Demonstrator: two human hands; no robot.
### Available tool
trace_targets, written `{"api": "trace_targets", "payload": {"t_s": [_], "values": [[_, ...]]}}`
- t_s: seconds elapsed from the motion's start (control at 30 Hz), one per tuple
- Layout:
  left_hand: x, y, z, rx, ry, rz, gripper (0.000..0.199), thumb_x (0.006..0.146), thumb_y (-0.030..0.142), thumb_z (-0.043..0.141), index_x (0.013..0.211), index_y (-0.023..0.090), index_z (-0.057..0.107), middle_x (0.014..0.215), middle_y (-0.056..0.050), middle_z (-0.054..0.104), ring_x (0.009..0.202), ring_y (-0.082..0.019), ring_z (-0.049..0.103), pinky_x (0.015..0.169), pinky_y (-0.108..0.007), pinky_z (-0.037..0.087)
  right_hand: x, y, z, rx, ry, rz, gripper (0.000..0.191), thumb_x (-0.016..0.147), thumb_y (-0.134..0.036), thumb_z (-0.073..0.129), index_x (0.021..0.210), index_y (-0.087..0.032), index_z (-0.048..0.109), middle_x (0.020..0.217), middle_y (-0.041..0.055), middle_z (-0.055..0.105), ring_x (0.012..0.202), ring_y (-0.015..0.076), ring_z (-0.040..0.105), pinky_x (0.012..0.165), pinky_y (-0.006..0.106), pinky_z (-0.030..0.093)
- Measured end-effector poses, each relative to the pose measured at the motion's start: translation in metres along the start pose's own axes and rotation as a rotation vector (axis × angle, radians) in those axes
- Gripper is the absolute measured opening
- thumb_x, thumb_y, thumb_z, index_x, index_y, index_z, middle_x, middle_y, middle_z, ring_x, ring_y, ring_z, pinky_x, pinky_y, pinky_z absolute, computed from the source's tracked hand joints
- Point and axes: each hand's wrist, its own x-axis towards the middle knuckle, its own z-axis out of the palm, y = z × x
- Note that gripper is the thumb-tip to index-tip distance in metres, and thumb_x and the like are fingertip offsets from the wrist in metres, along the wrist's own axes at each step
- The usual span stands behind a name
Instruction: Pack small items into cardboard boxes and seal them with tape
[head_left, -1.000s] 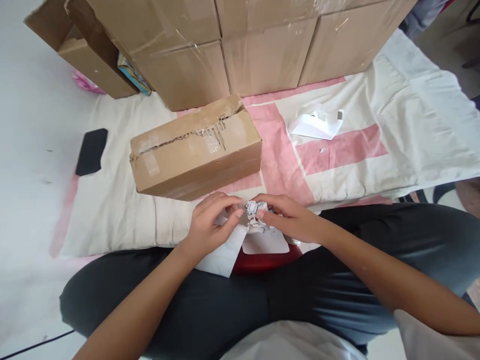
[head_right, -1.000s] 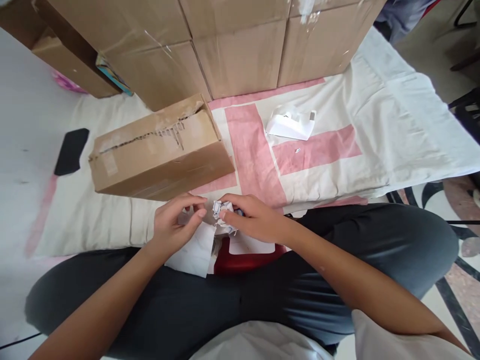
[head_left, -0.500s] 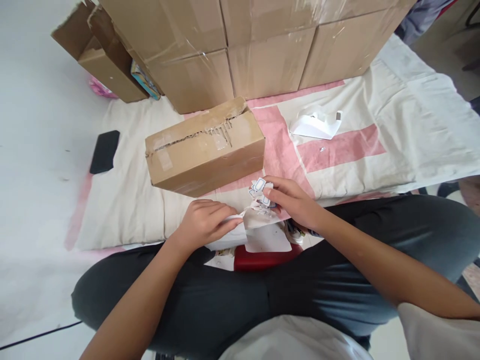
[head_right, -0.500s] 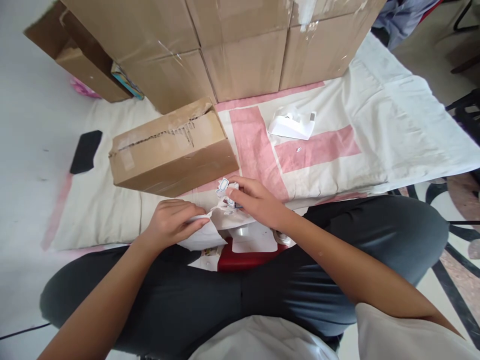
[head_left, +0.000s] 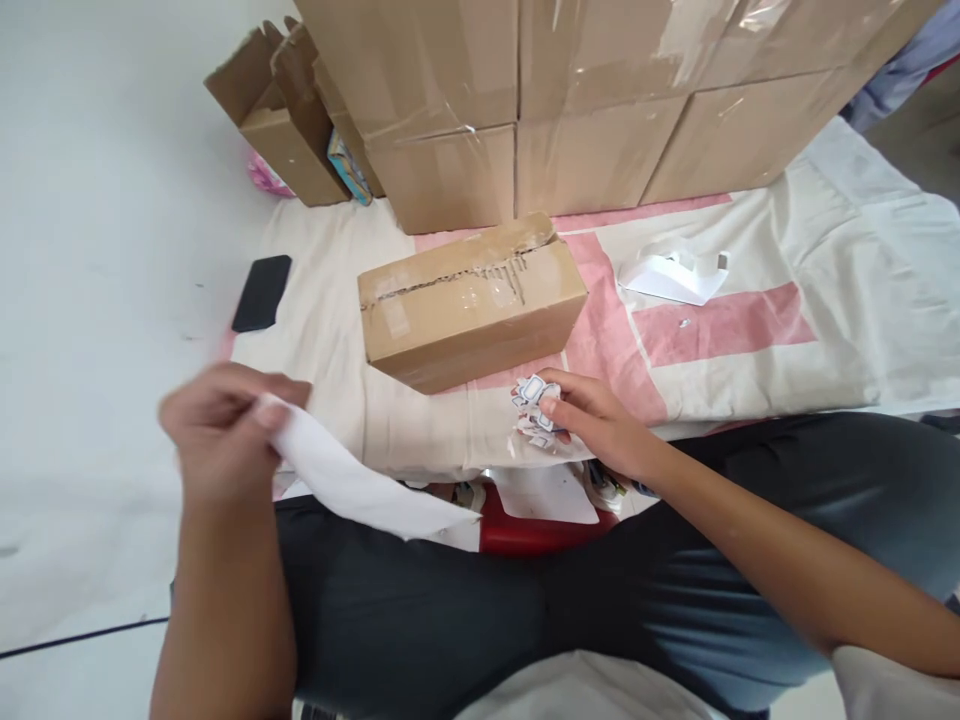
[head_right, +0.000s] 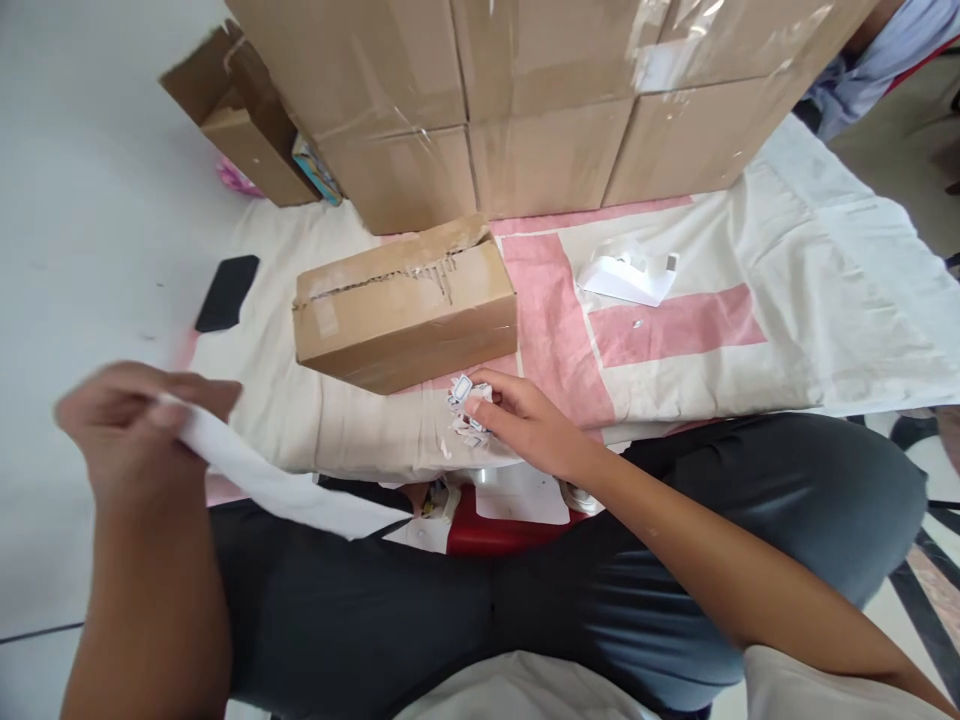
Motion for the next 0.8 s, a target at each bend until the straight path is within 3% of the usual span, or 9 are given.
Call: {"api": "trace_targets", "payload": {"t_s": [0.1, 0.2, 0.3, 0.43, 0.5, 0.6, 0.67, 0.73, 0.8], "values": [[0.013, -0.037, -0.043, -0.001, 0.305, -0.263, 0.013, 0.087, 0.035, 0.072, 0.077, 0.028, 0.066, 0.066, 0.006, 0.062, 0.055, -0.011, 0.056, 0.047, -0.03, 0.047, 0.003, 0.003, 0.005, 0.028, -0.03, 0.055, 0.027, 0.098, -0.047, 0.06, 0.094, -0.02, 0.062, 0.081, -0.0015, 0.054, 0.068, 0.0117, 0.048, 0.059, 0.023, 0.037], [0.018, -0.078, -0.064, 0.16, 0.257, -0.477, 0.016, 0.081, 0.039, 0.078, 0.079, 0.026, 0.07, 0.066, 0.002, 0.066, 0.052, -0.011, 0.054, 0.043, -0.029, 0.039, 0.006, 0.005, 0.012, 0.009, -0.066, 0.058, 0.025, 0.099, -0.045, 0.059, 0.097, -0.02, 0.063, 0.082, -0.0014, 0.053, 0.071, 0.0117, 0.048, 0.061, 0.023, 0.038], [0.019, -0.114, -0.066, 0.303, 0.317, -0.444, 0.03, 0.072, 0.045, 0.082, 0.079, 0.018, 0.07, 0.059, 0.004, 0.061, 0.051, -0.009, 0.052, 0.048, -0.027, 0.035, 0.007, 0.006, 0.017, -0.024, -0.085, 0.049, 0.025, 0.099, -0.044, 0.059, 0.099, -0.02, 0.064, 0.083, -0.0008, 0.054, 0.073, 0.012, 0.049, 0.063, 0.023, 0.039], [0.027, -0.134, -0.062, 0.356, 0.425, -0.339, 0.043, 0.086, 0.052, 0.069, 0.075, 0.011, 0.058, 0.061, 0.007, 0.053, 0.068, -0.008, 0.059, 0.064, -0.03, 0.036, 0.006, 0.008, 0.021, -0.03, -0.107, 0.056, 0.027, 0.099, -0.046, 0.059, 0.1, -0.02, 0.064, 0.083, -0.0011, 0.054, 0.071, 0.0109, 0.047, 0.061, 0.023, 0.038], [0.033, -0.126, -0.058, 0.406, 0.545, -0.269, 0.044, 0.088, 0.05, 0.07, 0.078, 0.012, 0.05, 0.071, 0.006, 0.053, 0.08, -0.01, 0.06, 0.067, -0.033, 0.034, 0.004, 0.009, 0.023, -0.032, -0.121, 0.052, 0.027, 0.099, -0.047, 0.059, 0.1, -0.02, 0.064, 0.082, -0.0017, 0.053, 0.068, 0.0102, 0.045, 0.06, 0.022, 0.036], [0.031, -0.091, -0.039, 0.481, 0.707, -0.107, 0.035, 0.093, 0.041, 0.07, 0.102, 0.012, 0.052, 0.102, 0.0, 0.057, 0.1, -0.014, 0.056, 0.072, -0.039, 0.03, 0.001, 0.009, 0.024, -0.027, -0.137, 0.041, 0.028, 0.099, -0.048, 0.059, 0.101, -0.02, 0.064, 0.081, -0.0018, 0.053, 0.067, 0.0101, 0.044, 0.058, 0.022, 0.036], [0.02, -0.055, -0.015, 0.507, 0.621, 0.135, 0.027, 0.101, 0.03, 0.059, 0.12, 0.011, 0.054, 0.11, -0.004, 0.056, 0.101, -0.014, 0.057, 0.075, -0.042, 0.032, -0.001, 0.008, 0.024, -0.056, -0.135, 0.031, 0.029, 0.099, -0.047, 0.058, 0.103, -0.019, 0.064, 0.081, -0.0015, 0.054, 0.066, 0.0103, 0.045, 0.058, 0.023, 0.035], [0.001, -0.016, 0.013, 0.59, 0.579, 0.542, 0.023, 0.094, 0.019, 0.061, 0.116, 0.014, 0.058, 0.097, -0.005, 0.057, 0.09, -0.017, 0.057, 0.074, -0.041, 0.039, -0.004, 0.008, 0.023, -0.11, -0.131, 0.008, 0.029, 0.1, -0.045, 0.056, 0.106, -0.019, 0.065, 0.083, -0.0003, 0.058, 0.068, 0.0111, 0.048, 0.059, 0.023, 0.037], [-0.022, 0.019, 0.043, 0.614, 0.351, 0.713, 0.019, 0.083, 0.02, 0.073, 0.098, 0.02, 0.061, 0.082, 0.0, 0.059, 0.076, -0.015, 0.057, 0.068, -0.036, 0.041, -0.006, 0.008, 0.022, -0.171, -0.141, -0.039, 0.029, 0.101, -0.044, 0.054, 0.11, -0.019, 0.067, 0.09, 0.0017, 0.063, 0.074, 0.0126, 0.054, 0.064, 0.024, 0.041]]}}
